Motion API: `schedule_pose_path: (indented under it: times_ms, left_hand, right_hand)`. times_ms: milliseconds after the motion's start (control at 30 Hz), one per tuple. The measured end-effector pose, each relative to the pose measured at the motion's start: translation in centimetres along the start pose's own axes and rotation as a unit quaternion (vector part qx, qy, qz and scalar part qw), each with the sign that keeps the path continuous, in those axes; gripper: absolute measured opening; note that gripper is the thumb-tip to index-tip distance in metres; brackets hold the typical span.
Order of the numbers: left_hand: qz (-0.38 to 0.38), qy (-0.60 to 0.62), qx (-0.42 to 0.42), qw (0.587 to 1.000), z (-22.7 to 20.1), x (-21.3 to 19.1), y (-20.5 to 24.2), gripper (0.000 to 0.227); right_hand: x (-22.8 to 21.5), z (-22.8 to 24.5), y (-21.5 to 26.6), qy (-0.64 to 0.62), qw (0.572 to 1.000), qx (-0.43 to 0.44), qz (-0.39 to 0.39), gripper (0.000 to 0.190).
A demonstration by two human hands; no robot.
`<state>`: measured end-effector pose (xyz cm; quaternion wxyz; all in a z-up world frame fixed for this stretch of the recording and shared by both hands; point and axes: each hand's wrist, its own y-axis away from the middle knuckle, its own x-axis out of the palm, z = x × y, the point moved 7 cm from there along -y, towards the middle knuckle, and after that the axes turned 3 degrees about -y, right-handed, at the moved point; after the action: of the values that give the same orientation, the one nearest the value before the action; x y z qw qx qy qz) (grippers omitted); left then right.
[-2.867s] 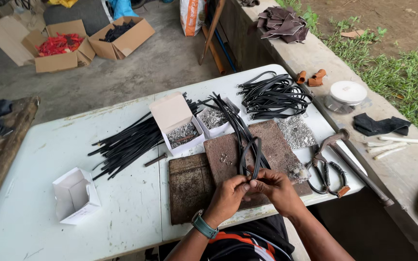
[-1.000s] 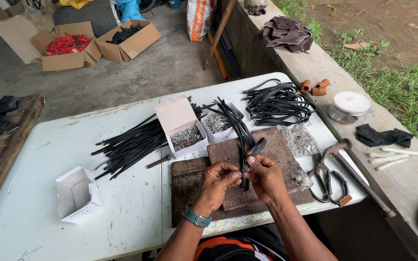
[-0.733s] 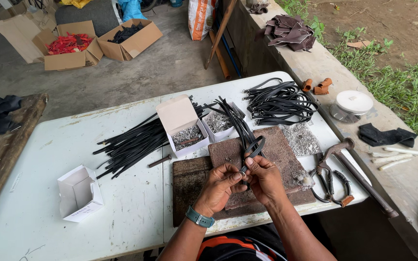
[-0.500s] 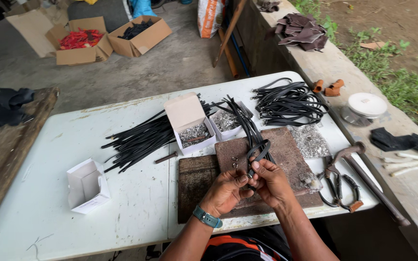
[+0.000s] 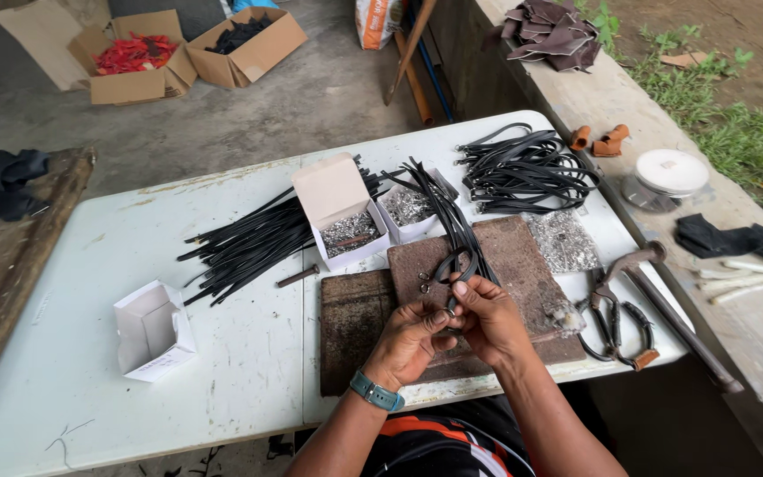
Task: The person assembles shoelaces by inserting metal aglets into the ends of black laces and securing them with a hammer and pliers. They repeatedly pick up laces, attach aglets, and place the finished laces on the table.
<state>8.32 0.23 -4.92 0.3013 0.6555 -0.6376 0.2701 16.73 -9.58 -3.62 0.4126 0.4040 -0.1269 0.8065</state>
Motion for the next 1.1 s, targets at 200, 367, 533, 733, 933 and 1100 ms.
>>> schedule_pose_path:
  times_ms: [200, 367, 533, 733, 933, 1100]
  left_hand:
    - [-0.021, -0.005, 0.013, 1.0, -0.3, -0.6, 0.2, 0.007]
    - [-0.018, -0.095, 0.074, 0.993, -0.7, -0.7, 0.1, 0.009]
    - [-0.016, -0.148, 0.085, 0.985, -1.3, -0.8, 0.3, 0.012]
    - [-0.014, -0.112, 0.092, 0.989, -1.0, -0.3, 0.4, 0.01]
    - [-0.094, -0.155, 0.193, 0.964, -2.0, 0.0, 0.5, 0.007]
    - [-0.088, -0.179, 0.197, 0.96, -2.7, 1.0, 1.0, 0.01]
  right_hand:
    - [0.2, 0.5, 0.2, 0.054, 0.998, -0.02, 0.005, 0.012]
    - [-1.2, -0.2, -0.2, -0.008, 0.999, 0.045, -0.027, 0.007]
    - [-1.2, -0.2, -0.1, 0.048, 0.998, 0.038, 0.032, 0.012]
    - [-1.9, 0.8, 0.9, 0.114, 0.993, 0.003, 0.0, 0.016]
    - [2.1, 2.9, 4.8, 0.49, 0.833, -0.256, 0.026, 0.018]
    - [4.2, 3.4, 6.3, 0.504, 0.779, -0.371, 0.038, 0.015]
